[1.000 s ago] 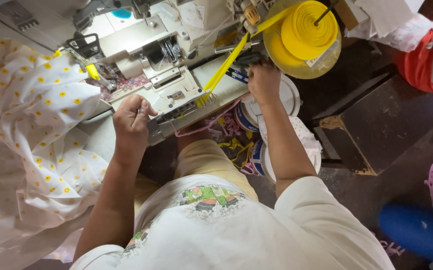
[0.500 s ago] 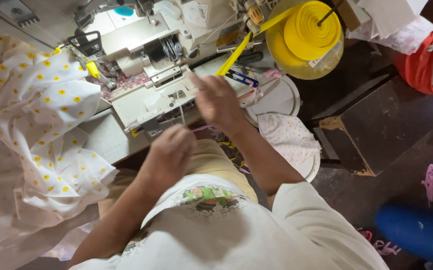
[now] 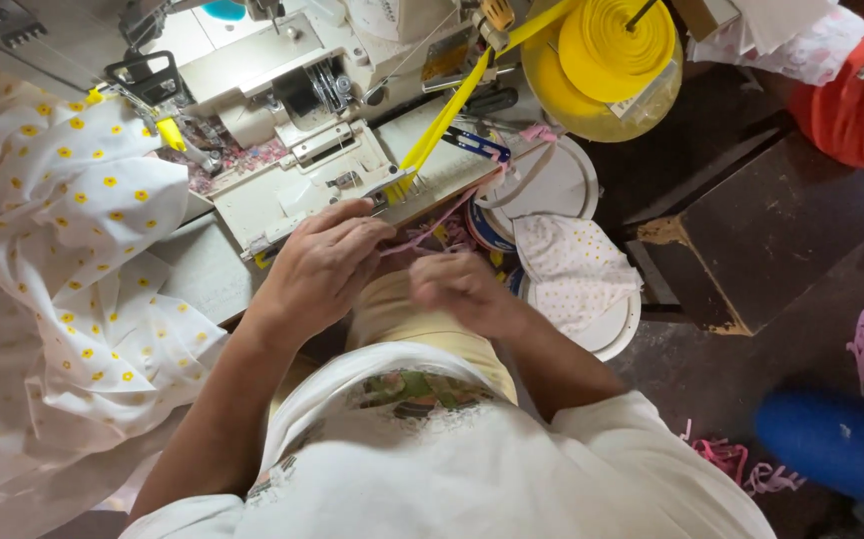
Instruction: Threading an industrial sewing machine by guiding thread through tensioners and eyelets, then trimming with snips.
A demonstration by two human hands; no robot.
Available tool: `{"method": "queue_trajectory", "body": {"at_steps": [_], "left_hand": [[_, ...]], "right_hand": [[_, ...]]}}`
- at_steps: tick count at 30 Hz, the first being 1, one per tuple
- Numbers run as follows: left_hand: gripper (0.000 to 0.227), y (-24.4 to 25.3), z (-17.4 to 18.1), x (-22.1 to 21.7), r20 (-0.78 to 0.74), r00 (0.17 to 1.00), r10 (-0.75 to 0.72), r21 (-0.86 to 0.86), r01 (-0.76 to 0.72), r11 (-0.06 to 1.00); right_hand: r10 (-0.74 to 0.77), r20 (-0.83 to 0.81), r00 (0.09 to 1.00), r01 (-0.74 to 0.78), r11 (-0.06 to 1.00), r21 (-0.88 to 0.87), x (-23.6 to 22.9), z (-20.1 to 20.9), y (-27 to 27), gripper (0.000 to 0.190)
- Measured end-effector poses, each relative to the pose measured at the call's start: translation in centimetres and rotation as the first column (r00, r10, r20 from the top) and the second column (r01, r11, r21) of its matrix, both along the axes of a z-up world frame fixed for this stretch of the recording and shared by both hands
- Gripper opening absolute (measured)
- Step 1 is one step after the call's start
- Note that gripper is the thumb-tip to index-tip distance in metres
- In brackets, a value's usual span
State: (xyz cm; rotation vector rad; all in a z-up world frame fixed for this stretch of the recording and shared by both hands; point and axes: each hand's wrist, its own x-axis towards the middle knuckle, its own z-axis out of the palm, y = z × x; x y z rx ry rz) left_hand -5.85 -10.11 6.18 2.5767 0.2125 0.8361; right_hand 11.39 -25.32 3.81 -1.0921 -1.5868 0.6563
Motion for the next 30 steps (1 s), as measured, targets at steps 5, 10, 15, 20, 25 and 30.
{"method": "queue_trajectory", "body": {"at_steps": [5, 10, 15, 20, 25, 30], "left_hand": [[0.011, -0.2, -4.0, -0.6, -0.006, 0.998, 0.068, 0.007, -0.067, 0.998], [0.014, -0.8, -1.7, -2.7, 0.057, 0.98, 0.189, -0.101, -0.183, 0.978], [0.017, -1.7, -0.5, -4.4, 0.12, 0.957, 0.265, -0.218, -0.235, 0.947], [0.018, -3.3, 0.3, -5.1, 0.136, 0.97, 0.203, -0.266, -0.162, 0.95], [0.018, -4.8, 2.3, -5.1, 0.127, 0.979, 0.158, -0.333, -0.108, 0.937], [0.019, -5.5, 3.2, -5.6, 0.105, 0.987, 0.12, -0.361, -0.075, 0.93]], "right_hand": [[0.008, -0.589, 0.808, -0.034, 0.999, -0.033, 9.3, -6.5, -1.1, 0.047], [-0.244, -0.789, 0.564, 0.218, 0.965, -0.143, 15.4, -7.7, -1.4, 0.028], [-0.348, -0.791, 0.503, 0.424, 0.897, -0.125, 14.4, -6.9, 0.3, 0.044], [-0.521, -0.585, 0.622, 0.49, 0.841, -0.229, 11.1, -2.4, 4.7, 0.039], [-0.473, -0.383, 0.794, 0.318, 0.859, -0.402, 9.7, 1.2, 10.8, 0.059], [-0.359, -0.772, 0.524, 0.01, 0.909, -0.416, 8.7, 2.0, 16.7, 0.077]]}}
